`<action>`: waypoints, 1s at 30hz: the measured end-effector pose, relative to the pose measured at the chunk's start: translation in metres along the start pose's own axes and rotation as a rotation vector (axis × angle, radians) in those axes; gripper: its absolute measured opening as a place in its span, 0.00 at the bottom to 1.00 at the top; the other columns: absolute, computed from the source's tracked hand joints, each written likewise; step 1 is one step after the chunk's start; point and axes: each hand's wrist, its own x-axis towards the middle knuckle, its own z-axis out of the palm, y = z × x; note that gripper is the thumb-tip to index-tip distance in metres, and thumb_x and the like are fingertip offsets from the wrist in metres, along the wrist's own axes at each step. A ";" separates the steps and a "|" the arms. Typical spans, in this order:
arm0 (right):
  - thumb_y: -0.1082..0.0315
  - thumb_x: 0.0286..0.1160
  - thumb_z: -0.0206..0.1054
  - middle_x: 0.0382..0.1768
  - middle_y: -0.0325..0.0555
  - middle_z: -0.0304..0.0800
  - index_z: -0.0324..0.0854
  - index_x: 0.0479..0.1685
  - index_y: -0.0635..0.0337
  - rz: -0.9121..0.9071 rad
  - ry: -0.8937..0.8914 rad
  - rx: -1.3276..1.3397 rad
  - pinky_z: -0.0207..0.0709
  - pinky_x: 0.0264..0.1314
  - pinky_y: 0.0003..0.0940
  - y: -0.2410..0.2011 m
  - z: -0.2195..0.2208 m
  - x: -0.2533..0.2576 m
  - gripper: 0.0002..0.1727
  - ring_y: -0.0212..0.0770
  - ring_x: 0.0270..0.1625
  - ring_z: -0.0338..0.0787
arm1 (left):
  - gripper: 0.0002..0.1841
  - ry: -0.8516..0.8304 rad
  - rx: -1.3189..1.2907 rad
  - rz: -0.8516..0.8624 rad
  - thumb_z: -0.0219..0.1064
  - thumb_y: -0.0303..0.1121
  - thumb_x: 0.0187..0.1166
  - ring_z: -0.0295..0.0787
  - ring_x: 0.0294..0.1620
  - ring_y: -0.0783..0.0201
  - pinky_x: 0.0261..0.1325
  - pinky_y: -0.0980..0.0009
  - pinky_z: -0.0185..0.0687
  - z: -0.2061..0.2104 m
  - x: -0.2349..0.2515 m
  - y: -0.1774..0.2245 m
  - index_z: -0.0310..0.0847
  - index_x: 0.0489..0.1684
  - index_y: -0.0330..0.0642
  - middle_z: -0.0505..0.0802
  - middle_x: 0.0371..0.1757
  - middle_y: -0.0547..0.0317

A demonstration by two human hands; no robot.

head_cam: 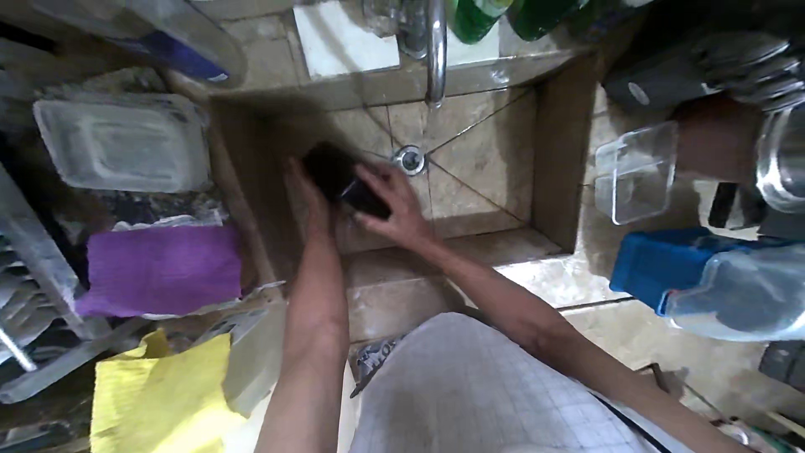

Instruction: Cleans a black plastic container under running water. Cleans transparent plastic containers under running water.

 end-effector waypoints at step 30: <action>0.70 0.85 0.55 0.89 0.51 0.64 0.54 0.93 0.62 0.319 0.086 0.548 0.72 0.85 0.46 0.135 -0.139 0.062 0.34 0.46 0.85 0.72 | 0.27 -0.517 0.708 0.272 0.45 0.51 0.94 0.75 0.82 0.60 0.79 0.51 0.76 0.066 0.029 0.057 0.63 0.91 0.62 0.74 0.88 0.59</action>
